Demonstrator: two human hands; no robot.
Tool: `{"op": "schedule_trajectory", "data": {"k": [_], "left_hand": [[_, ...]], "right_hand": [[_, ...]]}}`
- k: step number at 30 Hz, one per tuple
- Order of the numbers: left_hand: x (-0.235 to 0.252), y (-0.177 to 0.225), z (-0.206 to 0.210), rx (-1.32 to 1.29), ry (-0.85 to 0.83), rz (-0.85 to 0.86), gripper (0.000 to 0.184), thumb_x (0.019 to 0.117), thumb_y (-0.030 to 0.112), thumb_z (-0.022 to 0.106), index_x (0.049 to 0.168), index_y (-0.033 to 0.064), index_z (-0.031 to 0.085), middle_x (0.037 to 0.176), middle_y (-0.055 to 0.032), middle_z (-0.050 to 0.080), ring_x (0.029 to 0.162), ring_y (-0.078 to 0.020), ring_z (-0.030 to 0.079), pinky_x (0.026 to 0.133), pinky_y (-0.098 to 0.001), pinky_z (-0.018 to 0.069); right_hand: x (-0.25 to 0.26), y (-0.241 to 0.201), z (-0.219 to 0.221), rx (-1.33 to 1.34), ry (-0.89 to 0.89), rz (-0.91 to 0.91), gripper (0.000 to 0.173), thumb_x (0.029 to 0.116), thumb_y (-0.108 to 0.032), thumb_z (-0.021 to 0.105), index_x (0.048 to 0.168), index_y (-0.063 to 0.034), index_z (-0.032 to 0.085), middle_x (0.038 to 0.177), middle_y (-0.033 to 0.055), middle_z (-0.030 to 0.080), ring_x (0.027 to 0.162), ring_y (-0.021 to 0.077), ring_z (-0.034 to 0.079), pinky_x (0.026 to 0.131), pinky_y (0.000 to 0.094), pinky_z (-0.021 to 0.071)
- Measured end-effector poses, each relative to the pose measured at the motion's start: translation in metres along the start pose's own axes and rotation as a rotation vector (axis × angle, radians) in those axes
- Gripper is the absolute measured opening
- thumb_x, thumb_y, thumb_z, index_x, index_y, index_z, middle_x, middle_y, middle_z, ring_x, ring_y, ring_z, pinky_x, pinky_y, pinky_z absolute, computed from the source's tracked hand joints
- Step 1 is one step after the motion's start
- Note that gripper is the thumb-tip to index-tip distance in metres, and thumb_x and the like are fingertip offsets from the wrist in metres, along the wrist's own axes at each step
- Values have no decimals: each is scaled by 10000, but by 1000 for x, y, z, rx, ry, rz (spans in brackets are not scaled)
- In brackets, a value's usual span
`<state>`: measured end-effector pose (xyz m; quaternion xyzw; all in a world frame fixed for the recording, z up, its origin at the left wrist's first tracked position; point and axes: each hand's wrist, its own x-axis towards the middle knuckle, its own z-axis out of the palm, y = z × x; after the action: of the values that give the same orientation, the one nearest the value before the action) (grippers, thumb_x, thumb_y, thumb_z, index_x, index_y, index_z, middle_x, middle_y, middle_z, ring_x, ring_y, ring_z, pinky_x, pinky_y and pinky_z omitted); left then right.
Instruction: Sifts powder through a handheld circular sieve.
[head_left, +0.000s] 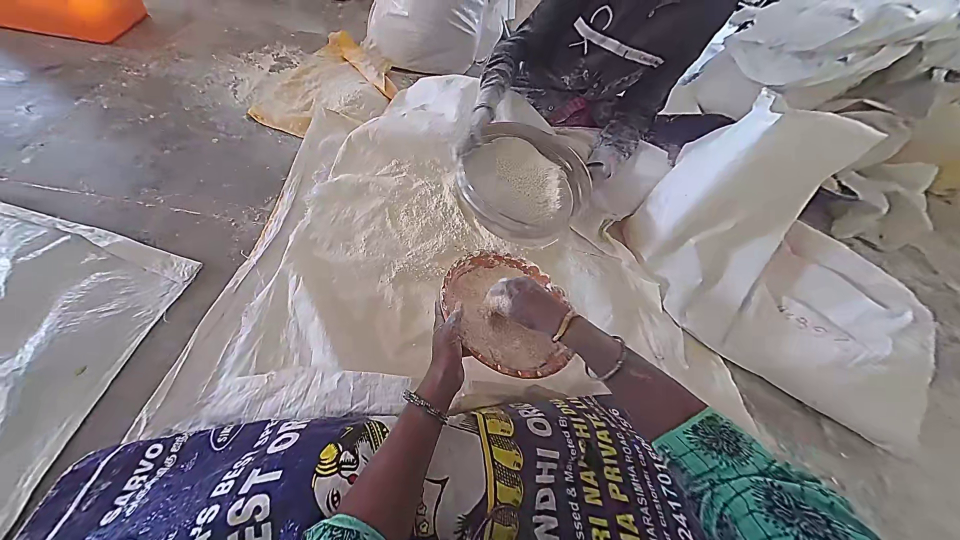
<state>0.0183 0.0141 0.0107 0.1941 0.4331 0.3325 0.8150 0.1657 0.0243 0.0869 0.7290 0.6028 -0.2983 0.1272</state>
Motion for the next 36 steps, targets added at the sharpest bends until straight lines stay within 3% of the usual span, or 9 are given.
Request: {"op": "schedule_trajectory", "data": {"k": [3,8,12,20,25,27,31,34,36], "left_hand": [[1,-1,1,-33,-9,17,583,1100,216,374,1627,137,136,1536,-228,377,1243,-278,528,958,-425,487],[2,-6,2,1,-47,60,587,1096,221,372,1627,130,140,1585,-214,322,1325,-287,477,1010,-449,460],[2,-7,-6,54,-50,88,597,1090,203,374,1628,117,130,1607,-217,292,1373,-300,434,1061,-466,416],[4,-12,-3,30,-38,59,560,1094,203,360,1616,128,172,1432,-242,480,1156,-292,568,904,-453,499],[1,-4,-2,11,-22,65,574,1105,220,365,1627,136,142,1548,-243,368,1282,-327,507,988,-481,464],[0,-1,-2,4,4,74,572,1103,223,374,1623,127,155,1542,-251,374,1266,-331,515,968,-483,473],[0,-4,0,-15,-16,79,572,1097,199,384,1623,140,164,1556,-233,361,1286,-321,502,982,-477,467],[1,-7,-3,-2,-46,91,576,1102,209,365,1626,128,139,1577,-230,333,1322,-319,477,1020,-477,447],[4,-5,-6,8,-33,90,571,1107,218,361,1628,134,142,1546,-237,383,1285,-321,510,989,-483,465]], "right_hand": [[0,24,-5,17,189,-44,352,996,-175,627,1261,54,664,1302,284,640,1281,421,580,1114,550,406],[19,44,6,219,134,-53,685,981,-358,683,1517,2,454,1589,223,414,1506,334,357,1248,464,247],[23,9,33,258,23,-133,703,949,-168,712,1532,60,392,1607,314,318,1523,428,279,1257,494,216],[-23,-10,44,-123,-71,-248,435,1042,-111,514,1411,119,506,1496,313,473,1466,420,387,1242,479,255],[-21,18,22,126,245,-110,310,1013,-27,513,1268,29,680,1317,242,647,1288,372,587,1142,489,413],[-11,30,16,179,355,-113,354,1012,-79,552,1342,19,638,1396,223,615,1362,339,543,1186,459,370],[15,25,9,261,241,-42,617,1000,-292,658,1516,-14,464,1583,202,432,1502,296,376,1249,421,267],[25,3,21,297,127,-88,606,1042,-244,585,1541,38,390,1593,267,381,1511,351,346,1252,442,254],[20,-10,29,212,24,-190,513,1056,-172,540,1496,73,439,1551,302,416,1480,394,379,1238,467,277]]}}
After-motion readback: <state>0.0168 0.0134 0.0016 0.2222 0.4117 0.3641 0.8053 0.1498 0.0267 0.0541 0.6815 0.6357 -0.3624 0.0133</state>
